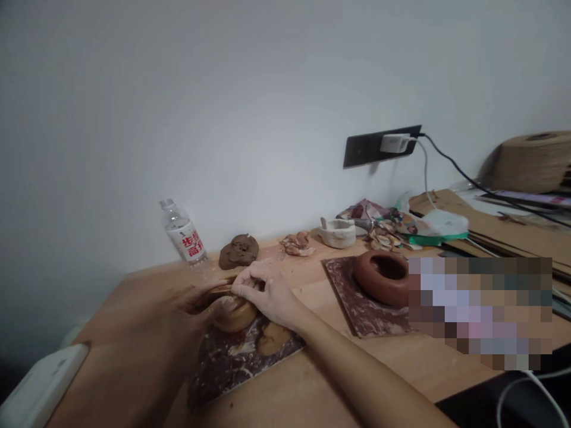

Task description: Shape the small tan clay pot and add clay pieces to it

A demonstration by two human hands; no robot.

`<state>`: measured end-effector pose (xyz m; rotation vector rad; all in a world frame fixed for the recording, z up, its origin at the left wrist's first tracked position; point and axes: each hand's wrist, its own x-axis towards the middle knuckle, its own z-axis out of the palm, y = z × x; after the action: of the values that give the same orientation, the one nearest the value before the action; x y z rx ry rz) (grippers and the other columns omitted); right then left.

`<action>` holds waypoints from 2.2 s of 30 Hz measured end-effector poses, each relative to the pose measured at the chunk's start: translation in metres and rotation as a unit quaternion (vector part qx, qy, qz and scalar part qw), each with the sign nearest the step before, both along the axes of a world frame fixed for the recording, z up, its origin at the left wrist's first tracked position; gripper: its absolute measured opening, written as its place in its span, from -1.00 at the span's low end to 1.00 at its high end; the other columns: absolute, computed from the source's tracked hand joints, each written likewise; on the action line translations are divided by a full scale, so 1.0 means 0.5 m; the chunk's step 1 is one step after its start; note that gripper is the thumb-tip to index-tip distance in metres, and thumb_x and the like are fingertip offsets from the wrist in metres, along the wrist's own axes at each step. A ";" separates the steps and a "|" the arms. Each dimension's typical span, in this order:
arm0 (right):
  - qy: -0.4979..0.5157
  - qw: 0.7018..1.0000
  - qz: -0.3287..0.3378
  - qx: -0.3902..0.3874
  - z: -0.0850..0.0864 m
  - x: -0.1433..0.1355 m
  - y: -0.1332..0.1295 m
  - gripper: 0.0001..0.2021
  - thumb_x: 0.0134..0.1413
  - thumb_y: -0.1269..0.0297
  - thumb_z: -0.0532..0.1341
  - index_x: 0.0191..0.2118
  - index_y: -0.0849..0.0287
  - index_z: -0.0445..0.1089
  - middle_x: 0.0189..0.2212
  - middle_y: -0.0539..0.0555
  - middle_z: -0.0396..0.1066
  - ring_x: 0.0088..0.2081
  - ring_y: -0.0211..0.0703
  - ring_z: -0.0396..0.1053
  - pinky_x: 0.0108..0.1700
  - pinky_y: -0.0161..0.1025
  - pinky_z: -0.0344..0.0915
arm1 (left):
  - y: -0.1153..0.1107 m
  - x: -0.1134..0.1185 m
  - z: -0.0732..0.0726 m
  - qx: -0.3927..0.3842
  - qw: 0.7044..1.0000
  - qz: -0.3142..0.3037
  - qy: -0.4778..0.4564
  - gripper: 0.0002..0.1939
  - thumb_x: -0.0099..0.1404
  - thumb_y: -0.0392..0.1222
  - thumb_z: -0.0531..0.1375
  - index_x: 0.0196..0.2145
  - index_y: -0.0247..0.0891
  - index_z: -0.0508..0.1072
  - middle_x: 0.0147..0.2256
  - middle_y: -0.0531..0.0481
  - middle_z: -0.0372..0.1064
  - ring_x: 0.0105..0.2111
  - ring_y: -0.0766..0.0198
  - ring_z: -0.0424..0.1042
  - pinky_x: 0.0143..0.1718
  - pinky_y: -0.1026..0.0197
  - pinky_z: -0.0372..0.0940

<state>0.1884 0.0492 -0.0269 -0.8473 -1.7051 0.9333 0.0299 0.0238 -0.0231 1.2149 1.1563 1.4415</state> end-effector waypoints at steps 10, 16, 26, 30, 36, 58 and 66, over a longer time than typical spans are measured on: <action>0.013 1.000 0.008 -0.022 -0.003 -0.001 0.003 -0.84 0.08 0.23 0.20 -0.48 0.14 0.36 -0.47 0.01 0.39 -0.36 -0.18 0.32 -0.24 -0.21 0.24 | 0.001 0.001 -0.004 0.014 1.000 -0.003 0.027 -0.77 -0.09 -0.26 0.39 -0.37 -0.19 0.63 -0.31 -0.02 0.60 -0.24 0.09 0.55 -0.15 0.15 0.44; 0.011 0.999 0.005 -0.035 -0.002 0.001 0.000 -0.84 0.08 0.22 0.20 -0.46 0.14 0.36 -0.47 0.01 0.37 -0.37 -0.19 0.30 -0.26 -0.23 0.23 | 0.003 -0.002 -0.008 0.018 0.999 0.004 0.048 -0.76 -0.09 -0.23 0.39 -0.36 -0.19 0.63 -0.31 -0.04 0.60 -0.24 0.08 0.55 -0.15 0.13 0.43; 0.012 0.999 0.006 -0.039 0.000 0.000 0.001 -0.83 0.08 0.23 0.20 -0.48 0.15 0.35 -0.47 0.00 0.36 -0.37 -0.20 0.30 -0.26 -0.24 0.23 | 0.003 -0.003 -0.007 0.011 0.999 0.001 0.053 -0.75 -0.10 -0.23 0.39 -0.35 -0.21 0.63 -0.28 -0.06 0.60 -0.22 0.05 0.54 -0.14 0.11 0.43; 0.016 0.999 0.003 -0.035 -0.002 0.000 0.002 -0.83 0.08 0.22 0.20 -0.47 0.15 0.36 -0.48 0.00 0.37 -0.38 -0.20 0.31 -0.26 -0.24 0.25 | 0.004 -0.004 -0.010 0.003 0.999 -0.007 0.051 -0.72 -0.09 -0.23 0.39 -0.33 -0.21 0.63 -0.28 -0.06 0.60 -0.22 0.05 0.55 -0.14 0.11 0.43; 0.018 0.999 0.003 -0.032 -0.013 -0.003 0.007 -0.82 0.08 0.20 0.19 -0.47 0.15 0.35 -0.50 -0.01 0.35 -0.39 -0.20 0.30 -0.27 -0.24 0.24 | 0.005 -0.003 -0.011 0.012 0.998 0.003 0.059 -0.75 -0.09 -0.24 0.38 -0.35 -0.18 0.63 -0.30 -0.03 0.60 -0.24 0.06 0.55 -0.16 0.12 0.45; 0.021 0.999 0.018 -0.040 -0.006 -0.001 0.007 -0.82 0.09 0.21 0.18 -0.46 0.17 0.35 -0.46 0.01 0.36 -0.37 -0.20 0.30 -0.26 -0.24 0.22 | 0.004 -0.003 -0.004 0.002 0.999 -0.012 0.038 -0.67 -0.11 -0.22 0.40 -0.28 -0.23 0.62 -0.26 -0.08 0.60 -0.19 0.03 0.54 -0.11 0.11 0.42; 0.046 0.997 0.026 -0.052 -0.002 0.000 0.003 -0.79 0.11 0.18 0.18 -0.48 0.15 0.33 -0.47 -0.01 0.34 -0.37 -0.21 0.29 -0.26 -0.25 0.22 | 0.005 -0.009 0.005 -0.026 0.999 -0.036 -0.005 -0.59 -0.13 -0.21 0.43 -0.24 -0.27 0.60 -0.31 -0.11 0.60 -0.28 0.08 0.56 -0.23 0.20 0.44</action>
<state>0.1883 0.0508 -0.0278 -0.8187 -1.6182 1.0873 0.0256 0.0263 -0.0205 1.1999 1.1250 1.3532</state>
